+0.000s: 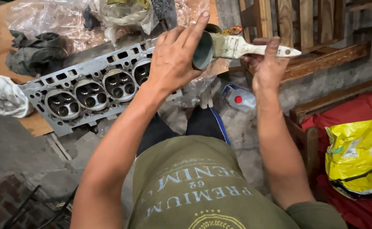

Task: Cleaning an engine cylinder head using a brush and steel wool

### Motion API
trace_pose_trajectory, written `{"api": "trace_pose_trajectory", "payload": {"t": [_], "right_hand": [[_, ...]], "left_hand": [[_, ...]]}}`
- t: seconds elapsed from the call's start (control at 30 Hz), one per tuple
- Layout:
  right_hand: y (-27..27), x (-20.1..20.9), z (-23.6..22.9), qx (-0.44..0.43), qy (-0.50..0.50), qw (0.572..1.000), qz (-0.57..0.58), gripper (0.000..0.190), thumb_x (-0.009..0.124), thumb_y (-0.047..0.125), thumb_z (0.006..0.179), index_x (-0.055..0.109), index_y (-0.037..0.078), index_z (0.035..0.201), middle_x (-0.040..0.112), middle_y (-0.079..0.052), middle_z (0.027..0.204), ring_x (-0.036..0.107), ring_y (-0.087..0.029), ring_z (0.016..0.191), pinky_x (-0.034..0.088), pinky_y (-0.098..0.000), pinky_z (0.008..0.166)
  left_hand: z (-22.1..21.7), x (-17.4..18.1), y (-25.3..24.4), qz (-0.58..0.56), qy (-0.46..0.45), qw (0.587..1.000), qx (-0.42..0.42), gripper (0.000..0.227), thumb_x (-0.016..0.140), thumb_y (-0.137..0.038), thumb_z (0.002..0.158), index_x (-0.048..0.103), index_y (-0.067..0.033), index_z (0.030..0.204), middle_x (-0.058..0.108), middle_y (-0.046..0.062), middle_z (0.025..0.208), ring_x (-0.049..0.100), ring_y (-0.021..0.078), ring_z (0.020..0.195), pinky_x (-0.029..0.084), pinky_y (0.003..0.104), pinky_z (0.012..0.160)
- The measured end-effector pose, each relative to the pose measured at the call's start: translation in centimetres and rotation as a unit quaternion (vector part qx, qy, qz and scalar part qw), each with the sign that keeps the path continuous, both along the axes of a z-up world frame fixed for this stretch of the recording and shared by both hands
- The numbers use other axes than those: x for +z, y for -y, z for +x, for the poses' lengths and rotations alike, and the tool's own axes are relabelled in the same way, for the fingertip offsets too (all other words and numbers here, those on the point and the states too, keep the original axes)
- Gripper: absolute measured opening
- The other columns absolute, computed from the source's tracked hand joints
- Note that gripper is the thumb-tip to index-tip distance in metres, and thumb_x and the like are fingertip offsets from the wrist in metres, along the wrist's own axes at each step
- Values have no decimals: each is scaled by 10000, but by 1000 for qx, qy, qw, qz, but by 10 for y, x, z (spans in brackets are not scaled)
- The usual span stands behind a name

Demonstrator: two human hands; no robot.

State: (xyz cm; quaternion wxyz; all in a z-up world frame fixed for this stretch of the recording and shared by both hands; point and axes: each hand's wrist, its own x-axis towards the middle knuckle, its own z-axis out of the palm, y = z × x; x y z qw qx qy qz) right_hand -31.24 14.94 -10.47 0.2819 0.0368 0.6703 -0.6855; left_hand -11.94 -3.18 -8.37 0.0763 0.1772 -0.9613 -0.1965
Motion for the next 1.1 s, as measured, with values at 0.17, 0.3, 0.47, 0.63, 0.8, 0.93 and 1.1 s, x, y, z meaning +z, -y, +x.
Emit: {"api": "trace_pose_trajectory", "payload": {"t": [0.17,0.3,0.47,0.63,0.8,0.93,1.1], "right_hand": [[5,-8,3,-12,-3,1000,-2,505,707,527,794,666,41,926,760,-120,929,719,-218,613,633,-296,506],[-2,-25,-2,-6,-17,999,-28,462,724,478,826,672,27,914,752,-132,927,725,-226,663,642,-310,544],[-2,-29,-4,-3,-8,1000,-12,413,743,443,823,672,46,912,759,-117,945,712,-218,608,626,-294,509],[-2,-38,-6,-27,-5,1000,-6,451,769,448,791,664,39,951,771,-130,918,731,-228,627,649,-325,517],[-4,-38,-7,-6,-15,1000,-11,432,757,462,819,650,64,950,762,-113,916,718,-222,616,637,-317,514],[-4,-46,-7,12,-40,999,-24,416,719,488,857,641,84,920,748,-92,901,712,-213,611,604,-287,487],[-2,-48,-4,-17,-17,1000,0,438,722,496,818,681,61,838,742,-102,895,707,-229,621,629,-312,514]], "left_hand": [[-10,-11,3,-38,16,999,-5,1188,885,-478,807,112,-122,1636,634,96,1391,580,318,1233,467,447,947],[-19,-14,5,-48,49,998,-2,1238,903,-365,727,93,-131,1633,605,119,1460,568,318,1257,467,452,970],[-28,-18,5,-64,73,995,-15,1225,885,-391,727,100,-144,1634,603,123,1451,582,319,1221,465,436,906],[-33,-21,3,-70,75,995,-22,1133,818,-311,773,100,-158,1636,597,104,1464,569,347,1220,462,449,897],[-38,-15,1,-68,127,989,-32,1019,683,-104,800,99,-163,1633,550,137,1502,565,372,1243,460,469,938],[-39,-18,0,-83,122,988,-32,1130,767,-210,762,55,-175,1638,539,122,1513,555,357,1235,457,462,945],[-42,-21,-2,-111,121,986,-43,958,600,-25,826,111,-163,1637,548,131,1463,566,347,1175,448,452,902]]}}
